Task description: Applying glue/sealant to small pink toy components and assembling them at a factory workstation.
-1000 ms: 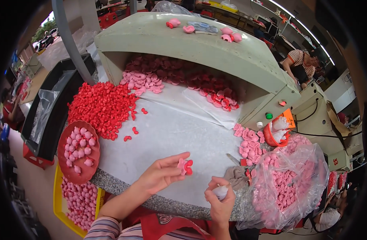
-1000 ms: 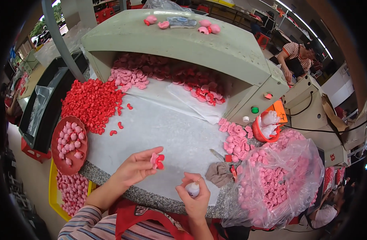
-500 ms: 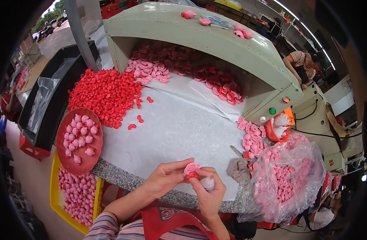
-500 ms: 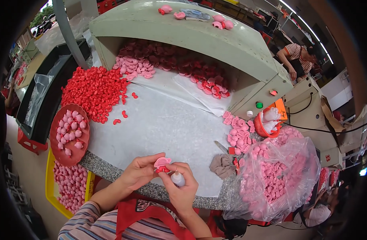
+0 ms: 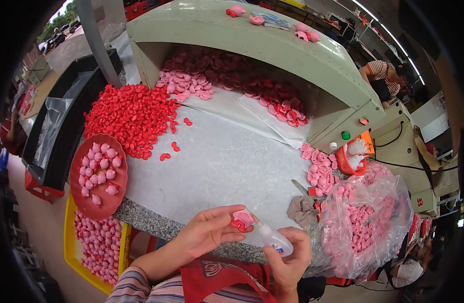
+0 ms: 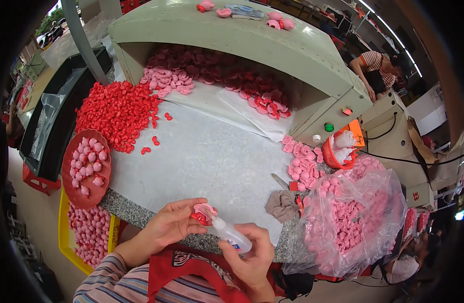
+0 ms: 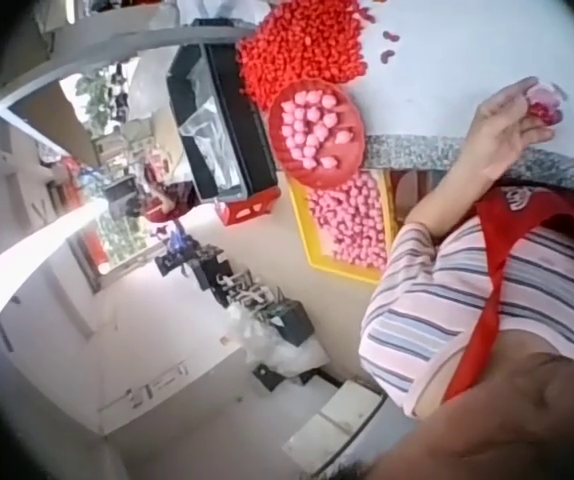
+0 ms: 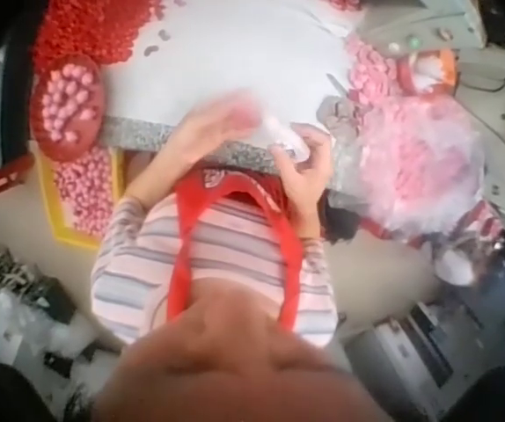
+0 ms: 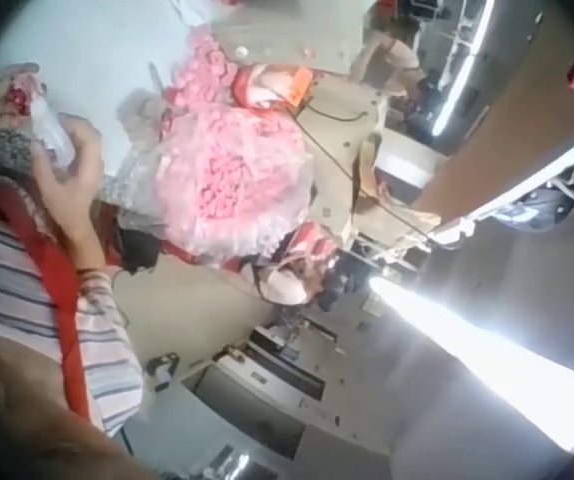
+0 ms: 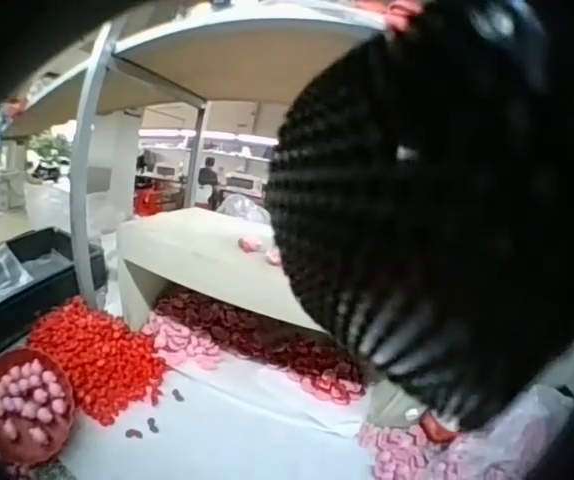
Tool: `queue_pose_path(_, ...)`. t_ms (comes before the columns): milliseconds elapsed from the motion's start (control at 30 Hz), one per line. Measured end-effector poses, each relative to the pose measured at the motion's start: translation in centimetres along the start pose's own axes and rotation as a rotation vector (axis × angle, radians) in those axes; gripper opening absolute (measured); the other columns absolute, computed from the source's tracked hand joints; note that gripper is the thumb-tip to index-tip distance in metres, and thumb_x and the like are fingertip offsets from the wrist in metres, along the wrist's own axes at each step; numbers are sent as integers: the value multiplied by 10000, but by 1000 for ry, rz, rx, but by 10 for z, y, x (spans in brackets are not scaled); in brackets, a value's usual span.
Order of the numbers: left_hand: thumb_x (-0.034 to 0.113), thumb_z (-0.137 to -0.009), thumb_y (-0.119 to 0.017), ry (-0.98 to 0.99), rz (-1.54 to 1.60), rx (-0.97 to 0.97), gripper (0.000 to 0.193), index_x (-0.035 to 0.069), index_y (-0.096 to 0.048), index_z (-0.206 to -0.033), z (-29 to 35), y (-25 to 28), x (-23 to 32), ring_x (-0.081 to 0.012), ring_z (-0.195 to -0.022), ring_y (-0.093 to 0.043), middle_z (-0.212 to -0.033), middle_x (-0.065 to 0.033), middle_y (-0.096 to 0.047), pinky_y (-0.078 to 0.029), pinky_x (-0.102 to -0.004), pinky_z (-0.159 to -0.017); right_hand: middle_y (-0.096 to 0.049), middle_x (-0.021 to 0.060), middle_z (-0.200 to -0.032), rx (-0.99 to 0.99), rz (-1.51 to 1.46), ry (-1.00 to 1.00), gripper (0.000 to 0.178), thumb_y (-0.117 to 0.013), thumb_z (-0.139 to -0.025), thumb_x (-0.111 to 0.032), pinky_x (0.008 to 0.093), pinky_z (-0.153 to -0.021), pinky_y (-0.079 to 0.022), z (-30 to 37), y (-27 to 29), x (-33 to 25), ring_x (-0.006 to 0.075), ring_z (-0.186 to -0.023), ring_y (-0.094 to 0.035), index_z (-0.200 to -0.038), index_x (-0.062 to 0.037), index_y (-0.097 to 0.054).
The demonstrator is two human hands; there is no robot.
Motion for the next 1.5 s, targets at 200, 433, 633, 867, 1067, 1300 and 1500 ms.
queue_pose_path(200,182,-893,-470,-32,-168,45,408,-20,-402,-1240,8,-6,2,-295,-1033,-538,-1157,-211,-504,-485,-371,-845,-560,102,-613,168,303,669,368,-682,-592,-75,243,-413,-411,14,4,-33,165,-443,-518,-921,22,-549)
queue_pose_path(433,185,-906,-447,-61,-206,56,397,-43,-407,-1229,13,-11,4,-255,-1024,-544,-1147,-191,-514,-479,-345,-846,-549,92,-734,54,384,652,293,-605,-583,-85,264,-477,-430,23,-6,-37,188,-512,-521,-854,16,-557)
queue_pose_path(633,172,-915,-429,-57,-222,61,396,-67,-393,-1229,14,-12,4,-224,-1022,-543,-1116,-158,-540,-472,-341,-861,-555,82,-691,39,373,717,285,-607,-581,-66,252,-390,-390,19,-8,-37,161,-406,-475,-845,25,-547)
queue_pose_path(867,175,-913,-434,-66,-230,51,401,-78,-396,-1221,15,-14,5,-228,-1026,-540,-1125,-167,-534,-467,-353,-869,-545,72,-596,-7,335,684,301,-611,-591,-44,252,-357,-370,15,-9,-38,152,-372,-459,-870,29,-527)
queue_pose_path(1067,208,-890,-480,-67,-245,79,390,-12,-450,-1210,14,-11,4,-274,-1021,-547,-1185,-227,-482,-483,-323,-824,-555,74,-616,12,344,692,298,-615,-586,-43,252,-368,-387,15,-9,-37,159,-379,-473,-865,23,-532)
queue_pose_path(1300,207,-887,-486,-64,-243,80,387,-12,-457,-1204,13,-13,3,-270,-1017,-550,-1181,-227,-484,-486,-322,-822,-556,73,-615,18,345,696,291,-622,-587,-45,253,-369,-389,16,-7,-37,161,-379,-474,-857,20,-535)
queue_pose_path(1500,208,-886,-489,-65,-252,94,383,-12,-463,-1198,14,-14,4,-271,-1010,-554,-1180,-227,-485,-487,-321,-819,-545,70,-591,12,345,688,294,-621,-583,-42,252,-368,-386,15,-8,-38,161,-378,-476,-859,14,-537)
Point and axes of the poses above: each hand's wrist, its own z-axis away from the middle knuckle, its own y-axis out of the back of the hand, x = y × z, the point moved 5 cm from there along -z, towards the middle knuckle
